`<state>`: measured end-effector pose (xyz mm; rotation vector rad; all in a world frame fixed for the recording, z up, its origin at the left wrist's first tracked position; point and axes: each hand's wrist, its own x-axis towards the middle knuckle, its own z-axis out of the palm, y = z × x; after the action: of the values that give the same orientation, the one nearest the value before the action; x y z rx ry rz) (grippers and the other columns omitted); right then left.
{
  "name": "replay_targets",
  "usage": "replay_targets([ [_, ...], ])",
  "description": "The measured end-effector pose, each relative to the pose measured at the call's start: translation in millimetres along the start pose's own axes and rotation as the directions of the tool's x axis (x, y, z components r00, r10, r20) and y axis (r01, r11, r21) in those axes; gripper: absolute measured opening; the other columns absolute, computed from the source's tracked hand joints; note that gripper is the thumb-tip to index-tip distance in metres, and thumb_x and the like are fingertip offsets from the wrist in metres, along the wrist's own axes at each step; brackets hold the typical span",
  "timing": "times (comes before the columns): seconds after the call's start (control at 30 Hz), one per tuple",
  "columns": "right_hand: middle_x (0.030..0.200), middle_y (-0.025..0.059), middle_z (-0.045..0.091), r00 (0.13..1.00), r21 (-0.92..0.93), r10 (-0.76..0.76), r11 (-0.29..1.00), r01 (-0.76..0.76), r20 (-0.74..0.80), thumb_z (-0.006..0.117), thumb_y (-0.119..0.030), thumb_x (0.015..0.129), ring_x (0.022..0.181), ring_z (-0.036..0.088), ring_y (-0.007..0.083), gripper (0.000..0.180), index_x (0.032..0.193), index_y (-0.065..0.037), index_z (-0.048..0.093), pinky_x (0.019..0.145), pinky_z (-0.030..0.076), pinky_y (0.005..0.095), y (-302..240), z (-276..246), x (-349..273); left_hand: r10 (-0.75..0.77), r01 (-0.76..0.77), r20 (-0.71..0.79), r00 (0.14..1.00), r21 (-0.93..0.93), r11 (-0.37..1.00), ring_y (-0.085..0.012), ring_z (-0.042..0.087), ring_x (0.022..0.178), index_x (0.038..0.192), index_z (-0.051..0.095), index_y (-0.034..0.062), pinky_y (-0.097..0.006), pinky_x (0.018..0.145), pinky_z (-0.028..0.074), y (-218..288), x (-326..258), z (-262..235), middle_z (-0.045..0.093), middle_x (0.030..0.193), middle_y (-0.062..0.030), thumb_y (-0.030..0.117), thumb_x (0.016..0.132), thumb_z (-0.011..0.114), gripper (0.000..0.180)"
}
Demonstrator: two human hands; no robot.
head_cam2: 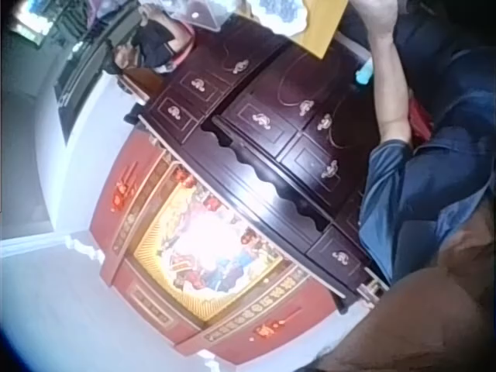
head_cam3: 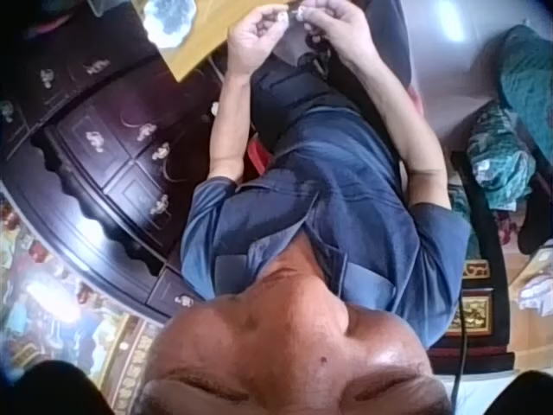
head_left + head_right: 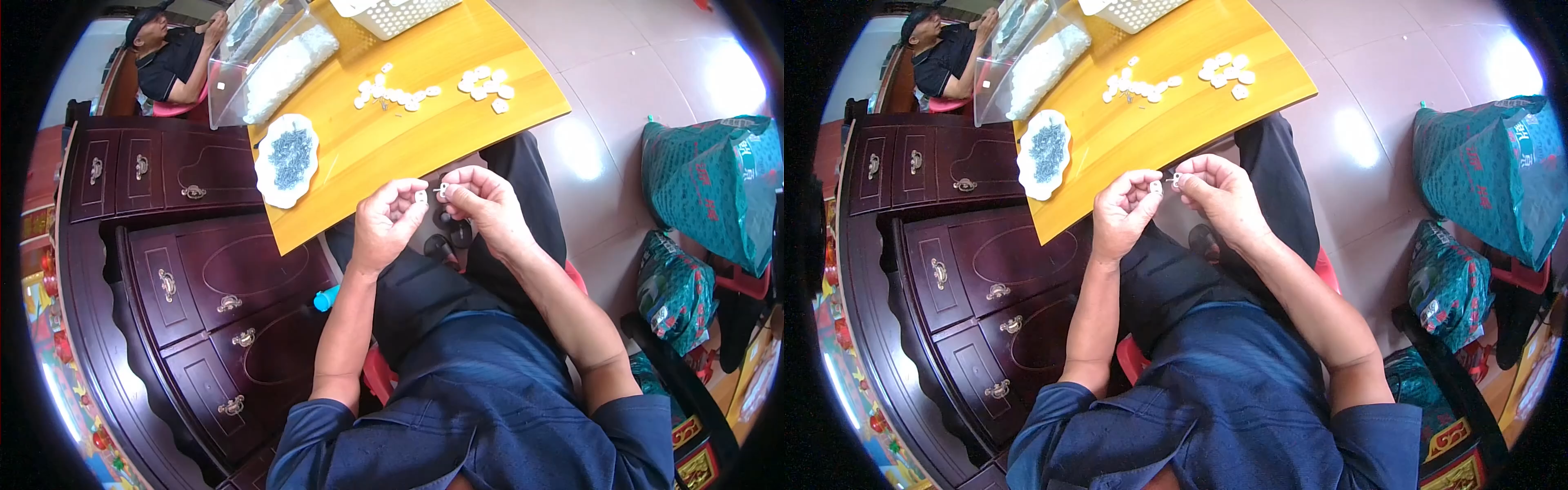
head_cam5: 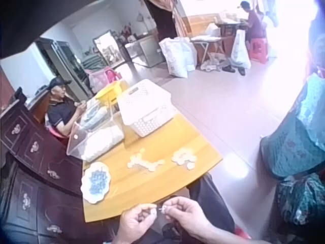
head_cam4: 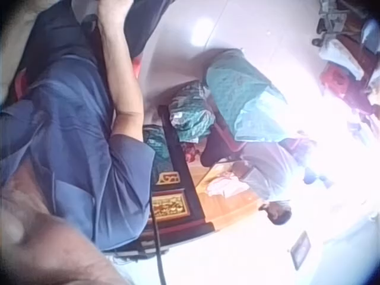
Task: Assembling small white plastic components with blue inserts by hand on a yellow table.
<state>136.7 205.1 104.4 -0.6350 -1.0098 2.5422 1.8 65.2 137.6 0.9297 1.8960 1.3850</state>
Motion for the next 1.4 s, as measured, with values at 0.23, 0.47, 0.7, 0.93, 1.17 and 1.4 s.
replay_targets([
  [0.23,0.092,0.0033,0.072,1.000,0.035,0.023,0.999,-0.023,-0.017,0.069,-0.010,0.096,0.077,0.064,0.0066,0.012,0.106,-0.005,0.067,0.071,0.051,0.0202,0,-1,0,-0.052,0.037,-0.056,0.997,-0.234,0.972,-0.0047,0.057,0.069,0.108,0.064,-0.0008,-0.019,0.063,0.048,-1,-6,10,0.062,0.086,-0.0002,0.002,0.095,0.065,0.013],
  [0.47,0.091,0.0026,0.072,0.999,0.039,0.027,0.999,-0.026,-0.019,0.069,-0.011,0.096,0.076,0.064,0.0062,0.011,0.105,-0.005,0.067,0.071,0.051,0.0199,1,-3,1,0.013,-0.028,-0.083,0.996,-0.185,0.982,-0.0078,0.061,0.071,0.110,0.063,-0.0012,-0.021,0.066,0.051,-4,-7,18,0.066,0.088,-0.0038,0.001,0.095,0.065,0.016],
  [0.7,0.091,0.0027,0.072,0.999,0.054,0.028,0.998,-0.027,-0.020,0.068,-0.010,0.096,0.076,0.063,0.0062,0.011,0.105,-0.005,0.066,0.072,0.051,0.0204,2,-1,0,-0.009,0.002,-0.081,0.997,-0.083,0.997,-0.0066,0.059,0.068,0.109,0.064,-0.0013,-0.020,0.063,0.049,-10,-9,12,0.064,0.084,-0.0020,0.010,0.099,0.065,0.015],
  [0.93,0.091,0.0022,0.071,0.999,0.074,0.041,0.996,-0.039,-0.023,0.068,-0.009,0.096,0.076,0.063,0.0067,0.010,0.105,-0.005,0.066,0.071,0.051,0.0206,1,-2,1,0.003,-0.004,-0.065,0.998,-0.017,1.000,-0.0043,0.058,0.067,0.105,0.065,0.0007,-0.020,0.061,0.049,-15,-12,19,0.065,0.085,-0.0017,0.012,0.100,0.064,0.012],
  [1.17,0.091,0.0019,0.071,0.999,0.087,0.036,0.996,-0.035,-0.014,0.068,-0.009,0.095,0.075,0.062,0.0063,0.011,0.105,-0.005,0.066,0.070,0.050,0.0201,2,-2,1,-0.069,0.057,-0.040,0.997,-0.253,0.966,-0.0046,0.059,0.070,0.115,0.062,-0.0011,-0.020,0.063,0.050,-6,-13,23,0.065,0.090,-0.0011,0.002,0.098,0.063,0.017],
  [1.4,0.092,0.0022,0.071,1.000,0.000,0.011,1.000,-0.011,-0.017,0.068,-0.010,0.096,0.077,0.063,0.0063,0.011,0.106,-0.005,0.066,0.072,0.050,0.0201,0,0,-1,-0.009,-0.014,-0.089,0.996,-0.260,0.965,-0.0039,0.062,0.082,0.118,0.063,-0.0026,-0.018,0.075,0.051,-6,-11,17,0.066,0.098,-0.0001,-0.004,0.093,0.066,0.025],
])
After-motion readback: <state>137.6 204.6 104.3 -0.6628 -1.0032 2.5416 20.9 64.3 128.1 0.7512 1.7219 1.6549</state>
